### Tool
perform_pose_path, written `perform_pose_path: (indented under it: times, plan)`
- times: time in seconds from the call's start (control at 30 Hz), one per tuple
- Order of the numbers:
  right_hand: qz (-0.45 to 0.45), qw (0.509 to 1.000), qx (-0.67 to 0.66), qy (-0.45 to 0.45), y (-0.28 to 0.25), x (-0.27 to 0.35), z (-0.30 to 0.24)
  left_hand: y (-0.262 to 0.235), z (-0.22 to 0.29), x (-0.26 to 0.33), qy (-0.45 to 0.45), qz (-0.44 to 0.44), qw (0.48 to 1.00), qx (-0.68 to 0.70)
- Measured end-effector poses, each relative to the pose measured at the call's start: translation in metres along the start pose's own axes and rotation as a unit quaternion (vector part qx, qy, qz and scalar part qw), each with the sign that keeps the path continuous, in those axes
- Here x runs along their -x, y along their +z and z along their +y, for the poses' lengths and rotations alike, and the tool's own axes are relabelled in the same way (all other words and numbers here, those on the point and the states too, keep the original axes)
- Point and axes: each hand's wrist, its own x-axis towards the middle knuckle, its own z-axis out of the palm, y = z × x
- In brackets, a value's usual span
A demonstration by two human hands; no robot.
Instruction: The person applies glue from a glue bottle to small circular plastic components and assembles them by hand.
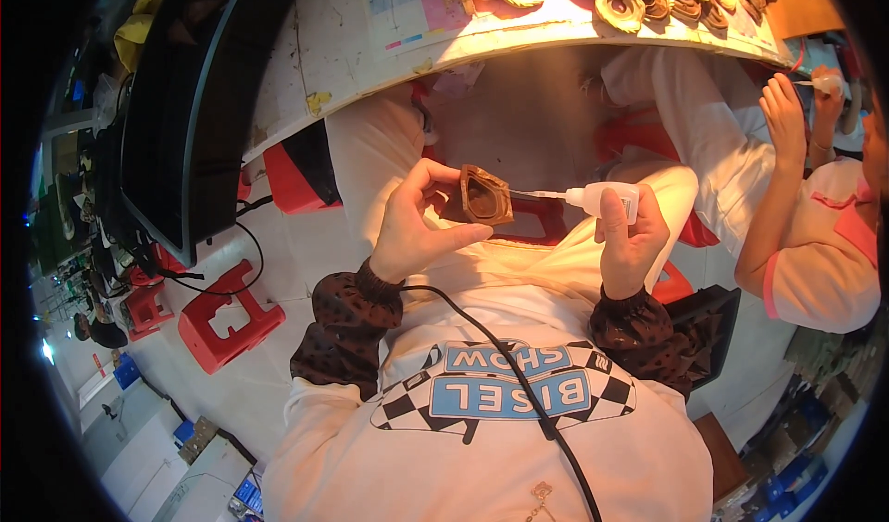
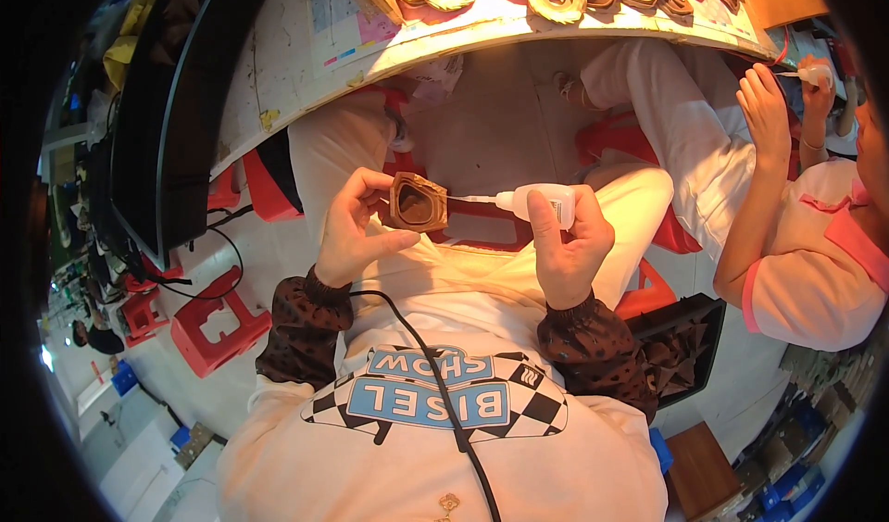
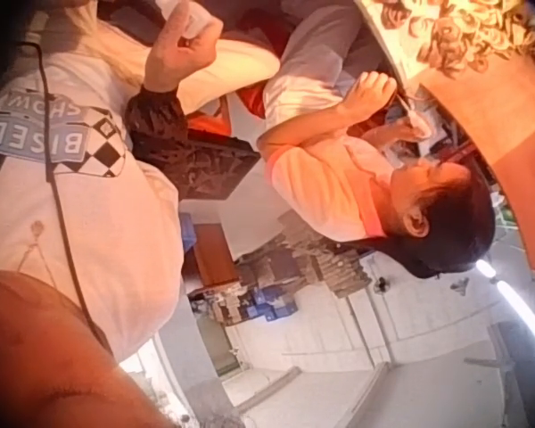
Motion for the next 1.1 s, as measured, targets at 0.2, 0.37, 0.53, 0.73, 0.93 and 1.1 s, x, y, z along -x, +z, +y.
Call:
perform_pose_path:
  times: [0.2,0.37,0.53,0.73,0.93,1.1]
  plan:
    - [-0.004,1.0,-0.002,0.002,0.0,0.001,-0.001,-0.001,0.002,-0.001,0.04,0.026,0.996,-0.069]
    - [-0.002,1.0,0.0,0.0,0.001,0.001,0.0,-0.004,0.007,0.0,0.028,0.013,0.991,-0.13]
    - [-0.003,1.0,0.007,0.0,0.0,0.002,0.0,-0.002,0.01,0.0,0.05,0.029,0.98,-0.188]
    - [0.0,1.0,0.002,-0.002,0.002,0.002,-0.002,0.0,0.011,-0.001,0.075,0.036,0.977,-0.195]
    - [0.003,1.0,0.013,-0.009,0.001,0.001,0.002,0.001,0.008,0.0,0.109,0.039,0.971,-0.209]
    - [0.005,1.0,0.015,-0.018,0.002,0.001,0.002,0.001,0.007,-0.002,0.15,0.042,0.961,-0.227]
